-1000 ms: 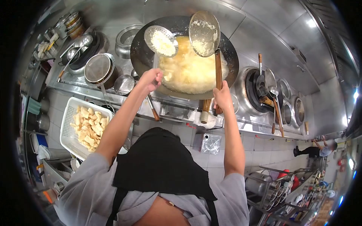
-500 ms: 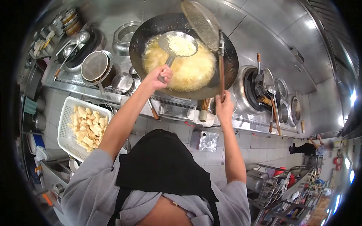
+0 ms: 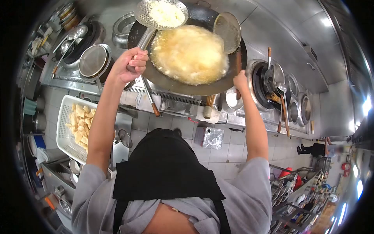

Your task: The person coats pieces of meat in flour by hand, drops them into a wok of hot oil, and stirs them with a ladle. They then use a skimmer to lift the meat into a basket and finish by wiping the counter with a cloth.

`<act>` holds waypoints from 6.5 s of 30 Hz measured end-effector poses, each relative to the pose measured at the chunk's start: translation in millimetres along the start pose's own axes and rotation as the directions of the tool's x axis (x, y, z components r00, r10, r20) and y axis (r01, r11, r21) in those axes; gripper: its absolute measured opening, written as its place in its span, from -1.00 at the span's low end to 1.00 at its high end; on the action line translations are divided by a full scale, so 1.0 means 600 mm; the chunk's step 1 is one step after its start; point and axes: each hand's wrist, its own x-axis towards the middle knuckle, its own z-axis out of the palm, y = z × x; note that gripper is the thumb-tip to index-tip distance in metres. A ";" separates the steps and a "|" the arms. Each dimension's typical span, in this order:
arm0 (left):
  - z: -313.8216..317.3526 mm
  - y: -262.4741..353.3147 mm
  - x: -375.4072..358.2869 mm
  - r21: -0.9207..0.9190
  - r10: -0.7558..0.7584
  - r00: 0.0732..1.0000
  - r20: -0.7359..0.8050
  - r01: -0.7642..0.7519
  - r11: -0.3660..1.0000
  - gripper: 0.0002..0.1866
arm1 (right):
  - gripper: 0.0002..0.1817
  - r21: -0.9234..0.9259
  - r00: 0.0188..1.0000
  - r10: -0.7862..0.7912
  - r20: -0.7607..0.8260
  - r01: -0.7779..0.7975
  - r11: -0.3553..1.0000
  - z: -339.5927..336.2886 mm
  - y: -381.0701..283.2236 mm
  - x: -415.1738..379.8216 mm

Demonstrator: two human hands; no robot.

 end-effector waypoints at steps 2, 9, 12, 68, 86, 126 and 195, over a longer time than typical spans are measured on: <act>0.009 0.002 -0.021 0.021 0.023 1.000 -0.014 -0.023 1.000 -0.82 | -0.87 0.312 0.958 -0.004 0.287 -0.090 0.946 0.034 -0.003 0.029; 0.018 -0.012 -0.066 0.125 0.075 0.996 -0.057 -0.068 0.990 -0.91 | -0.87 0.575 0.669 -0.144 0.729 -0.485 0.659 0.126 -0.070 0.045; 0.005 -0.016 -0.070 0.138 0.056 0.996 -0.074 -0.045 0.989 -0.85 | -0.88 0.621 0.579 -0.277 0.767 -0.563 0.545 0.142 -0.081 0.050; 0.001 0.017 -0.007 -0.073 -0.030 0.990 0.139 0.041 0.997 -0.78 | -0.86 0.447 0.940 0.001 0.340 -0.163 0.879 0.061 -0.022 0.044; -0.018 -0.057 -0.032 0.003 0.097 0.993 -0.071 -0.097 0.995 -0.97 | -0.64 0.664 0.798 -0.332 0.504 -0.111 0.740 0.037 -0.103 -0.058; -0.107 0.024 0.010 -0.213 -0.222 0.958 0.182 0.258 0.942 -0.95 | -0.69 -0.162 0.965 0.015 -0.264 -0.059 0.985 -0.034 -0.048 -0.162; -0.090 -0.128 -0.026 0.059 0.107 0.959 -0.262 -0.095 0.994 -0.91 | -0.79 0.704 0.699 -0.309 0.645 -0.386 0.596 0.138 -0.126 0.064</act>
